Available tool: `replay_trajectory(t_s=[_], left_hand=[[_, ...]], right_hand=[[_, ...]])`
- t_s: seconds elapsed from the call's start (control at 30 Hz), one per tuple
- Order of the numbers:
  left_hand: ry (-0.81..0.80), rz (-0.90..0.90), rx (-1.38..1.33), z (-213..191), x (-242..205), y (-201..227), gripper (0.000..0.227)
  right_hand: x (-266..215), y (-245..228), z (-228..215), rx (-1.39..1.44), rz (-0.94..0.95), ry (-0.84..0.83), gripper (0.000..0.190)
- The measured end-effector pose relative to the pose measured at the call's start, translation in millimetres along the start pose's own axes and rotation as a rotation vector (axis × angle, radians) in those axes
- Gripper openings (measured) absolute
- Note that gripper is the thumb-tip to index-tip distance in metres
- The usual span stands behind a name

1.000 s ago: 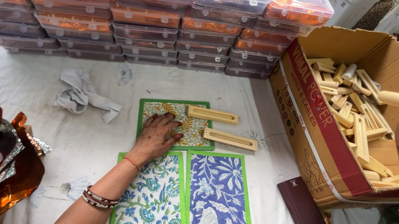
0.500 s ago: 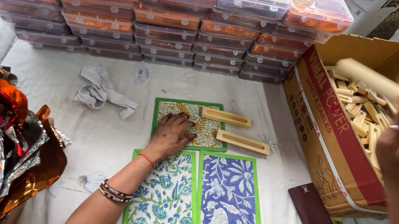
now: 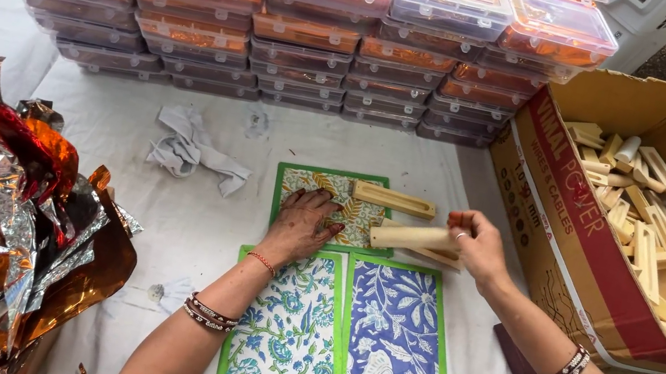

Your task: The person wipes a clear plastic container with a white cloth, places a roll of orange foil inside, and stacks the container. They then pick up wooden blocks from a cardboard box, wipe them with the cloth, and wrap them in silver foil.

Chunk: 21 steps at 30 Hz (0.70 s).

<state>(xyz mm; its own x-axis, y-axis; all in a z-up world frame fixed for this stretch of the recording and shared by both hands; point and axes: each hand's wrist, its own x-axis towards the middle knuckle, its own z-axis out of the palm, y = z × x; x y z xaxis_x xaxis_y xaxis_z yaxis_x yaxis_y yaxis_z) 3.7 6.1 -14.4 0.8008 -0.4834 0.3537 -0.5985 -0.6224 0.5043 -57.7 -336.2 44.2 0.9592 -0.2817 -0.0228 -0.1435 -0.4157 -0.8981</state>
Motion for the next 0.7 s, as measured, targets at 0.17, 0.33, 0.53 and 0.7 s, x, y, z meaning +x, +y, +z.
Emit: replay_trajectory(t_s=[0.17, 0.33, 0.53, 0.7], left_hand=[[0.002, 0.000, 0.004, -1.5, -0.3, 2.0, 0.043], [0.016, 0.017, 0.007, -1.3, 0.1, 2.1, 0.043], [0.019, 0.013, 0.010, -0.6, 0.0, 1.4, 0.044], [0.011, -0.025, -0.023, -8.4, -0.2, 8.8, 0.049]], right_hand=[[-5.6, -6.2, 4.9, -0.592, -0.076, -0.182, 0.037], [-29.5, -29.8, 24.9, -0.941, -0.246, -0.340, 0.062], [-35.2, -37.6, 28.5, -1.049, -0.330, -0.319, 0.074], [-25.6, -27.4, 29.4, -1.139, -0.307, -0.413, 0.060]])
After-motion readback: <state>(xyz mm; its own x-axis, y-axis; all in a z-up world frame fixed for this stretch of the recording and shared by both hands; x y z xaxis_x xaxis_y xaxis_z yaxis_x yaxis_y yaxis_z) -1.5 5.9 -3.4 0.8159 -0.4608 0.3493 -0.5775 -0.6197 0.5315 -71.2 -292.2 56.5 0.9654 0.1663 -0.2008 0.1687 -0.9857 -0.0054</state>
